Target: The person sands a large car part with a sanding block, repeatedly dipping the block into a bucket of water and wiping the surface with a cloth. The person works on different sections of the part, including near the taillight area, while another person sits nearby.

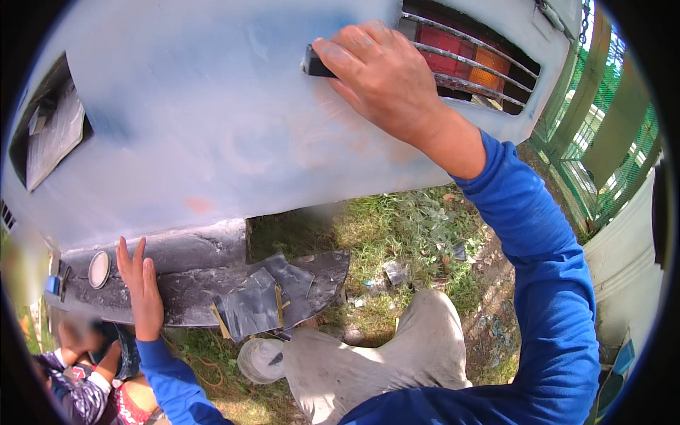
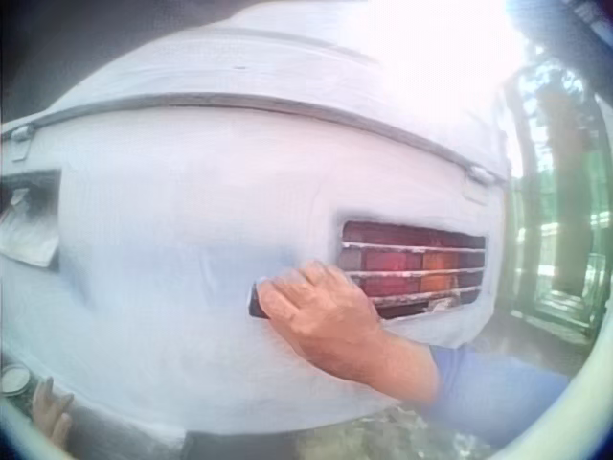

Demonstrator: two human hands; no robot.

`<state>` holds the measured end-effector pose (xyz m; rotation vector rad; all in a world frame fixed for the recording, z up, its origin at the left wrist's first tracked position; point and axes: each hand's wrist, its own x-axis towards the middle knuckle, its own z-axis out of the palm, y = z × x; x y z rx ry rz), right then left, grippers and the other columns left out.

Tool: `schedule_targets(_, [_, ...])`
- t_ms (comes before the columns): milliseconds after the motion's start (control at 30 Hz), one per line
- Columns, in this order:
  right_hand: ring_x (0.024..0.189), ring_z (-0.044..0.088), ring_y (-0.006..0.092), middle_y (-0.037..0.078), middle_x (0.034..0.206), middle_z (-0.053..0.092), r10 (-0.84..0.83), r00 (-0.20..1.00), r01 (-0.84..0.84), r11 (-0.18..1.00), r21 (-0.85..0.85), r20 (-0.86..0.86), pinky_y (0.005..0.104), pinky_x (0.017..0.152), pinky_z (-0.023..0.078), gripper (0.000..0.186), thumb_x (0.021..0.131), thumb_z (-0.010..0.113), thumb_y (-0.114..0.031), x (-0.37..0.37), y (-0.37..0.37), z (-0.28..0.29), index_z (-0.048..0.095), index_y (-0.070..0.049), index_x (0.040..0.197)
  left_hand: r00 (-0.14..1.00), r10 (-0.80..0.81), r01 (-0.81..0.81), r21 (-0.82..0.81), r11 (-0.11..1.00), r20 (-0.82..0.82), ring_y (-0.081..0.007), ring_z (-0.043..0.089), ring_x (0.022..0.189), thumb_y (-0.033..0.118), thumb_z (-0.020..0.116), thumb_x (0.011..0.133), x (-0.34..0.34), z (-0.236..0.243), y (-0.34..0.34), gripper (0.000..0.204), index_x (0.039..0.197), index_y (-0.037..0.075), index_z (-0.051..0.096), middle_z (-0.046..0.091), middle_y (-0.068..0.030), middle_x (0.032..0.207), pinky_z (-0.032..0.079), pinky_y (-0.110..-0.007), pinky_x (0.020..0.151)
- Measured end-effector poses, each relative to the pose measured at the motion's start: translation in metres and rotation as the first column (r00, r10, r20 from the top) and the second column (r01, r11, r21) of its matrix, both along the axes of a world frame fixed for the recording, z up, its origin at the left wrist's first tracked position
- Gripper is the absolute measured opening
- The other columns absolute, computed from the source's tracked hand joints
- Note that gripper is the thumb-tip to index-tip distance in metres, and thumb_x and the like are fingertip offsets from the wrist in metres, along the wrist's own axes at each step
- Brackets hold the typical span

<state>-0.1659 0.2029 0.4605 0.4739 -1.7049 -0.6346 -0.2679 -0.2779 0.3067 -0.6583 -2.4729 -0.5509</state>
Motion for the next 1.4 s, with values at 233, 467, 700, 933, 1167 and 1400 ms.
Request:
schedule_targets(233, [0.087, 0.059, 0.0196, 0.000, 0.088, 0.056, -0.079, 0.991, 0.076, 0.997, 0.028, 0.112, 0.0325, 0.072, 0.050, 0.019, 0.079, 0.064, -0.017, 0.031, 0.020, -0.062, 0.062, -0.013, 0.098, 0.999, -0.054, 0.054, -0.019, 0.998, -0.003, -0.0372, 0.009, 0.153, 0.032, 0.039, 0.109, 0.005, 0.001, 0.013, 0.046, 0.147, 0.008, 0.047, 0.018, -0.0152, 0.166, 0.011, -0.050, 0.122])
schedule_targets(467, [0.083, 0.056, 0.0175, -0.002, 0.087, 0.054, 0.073, 0.997, -0.074, 0.993, 0.095, 0.011, 0.0324, 0.071, 0.048, 0.027, 0.079, 0.064, -0.017, -0.029, -0.032, 0.000, 0.066, -0.015, 0.106, 0.999, 0.004, -0.009, -0.113, 0.994, -0.045, -0.0366, 0.008, 0.154, 0.033, 0.040, 0.108, 0.003, -0.003, 0.007, 0.047, 0.149, 0.010, 0.045, 0.018, -0.0152, 0.166, 0.013, -0.049, 0.122])
schedule_targets(700, [0.085, 0.059, 0.0193, 0.000, 0.102, 0.065, -0.101, 0.952, 0.087, 0.994, 0.059, 0.290, 0.0338, 0.070, 0.051, 0.038, 0.074, 0.074, -0.009, 0.035, 0.014, -0.090, 0.069, -0.008, 0.112, 1.000, -0.020, 0.018, -0.099, 0.995, -0.021, -0.0364, 0.008, 0.154, 0.035, 0.040, 0.108, 0.003, -0.005, 0.011, 0.047, 0.148, 0.010, 0.046, 0.018, -0.0154, 0.166, 0.013, -0.049, 0.122])
schedule_targets(933, [0.084, 0.056, 0.0169, -0.003, 0.098, 0.061, -0.070, 0.965, 0.081, 0.996, -0.033, 0.252, 0.0313, 0.070, 0.050, 0.034, 0.075, 0.069, -0.015, 0.038, 0.020, -0.113, 0.067, -0.011, 0.109, 1.000, -0.013, 0.012, -0.103, 0.995, -0.015, -0.0361, 0.009, 0.154, 0.035, 0.040, 0.108, 0.002, -0.004, 0.011, 0.048, 0.148, 0.009, 0.046, 0.018, -0.0153, 0.166, 0.013, -0.048, 0.122])
schedule_targets(1167, [0.084, 0.056, 0.0167, -0.005, 0.097, 0.060, -0.037, 0.986, 0.048, 0.996, -0.069, 0.162, 0.0307, 0.071, 0.051, 0.028, 0.076, 0.069, -0.015, 0.016, -0.001, -0.098, 0.067, -0.013, 0.104, 1.000, -0.005, 0.004, -0.108, 0.994, -0.004, -0.0357, 0.009, 0.154, 0.035, 0.039, 0.109, 0.002, -0.009, 0.007, 0.048, 0.148, 0.009, 0.047, 0.020, -0.0152, 0.165, 0.012, -0.048, 0.122])
schedule_targets(1400, [0.087, 0.057, 0.0175, -0.003, 0.101, 0.062, -0.019, 0.990, 0.031, 0.996, -0.086, 0.142, 0.0321, 0.074, 0.051, 0.033, 0.075, 0.071, -0.015, 0.008, -0.008, -0.079, 0.066, -0.013, 0.108, 0.999, -0.014, 0.017, -0.094, 0.995, 0.032, -0.0352, 0.008, 0.154, 0.036, 0.038, 0.109, 0.004, -0.001, 0.003, 0.048, 0.148, 0.010, 0.047, 0.019, -0.0145, 0.166, 0.011, -0.048, 0.123])
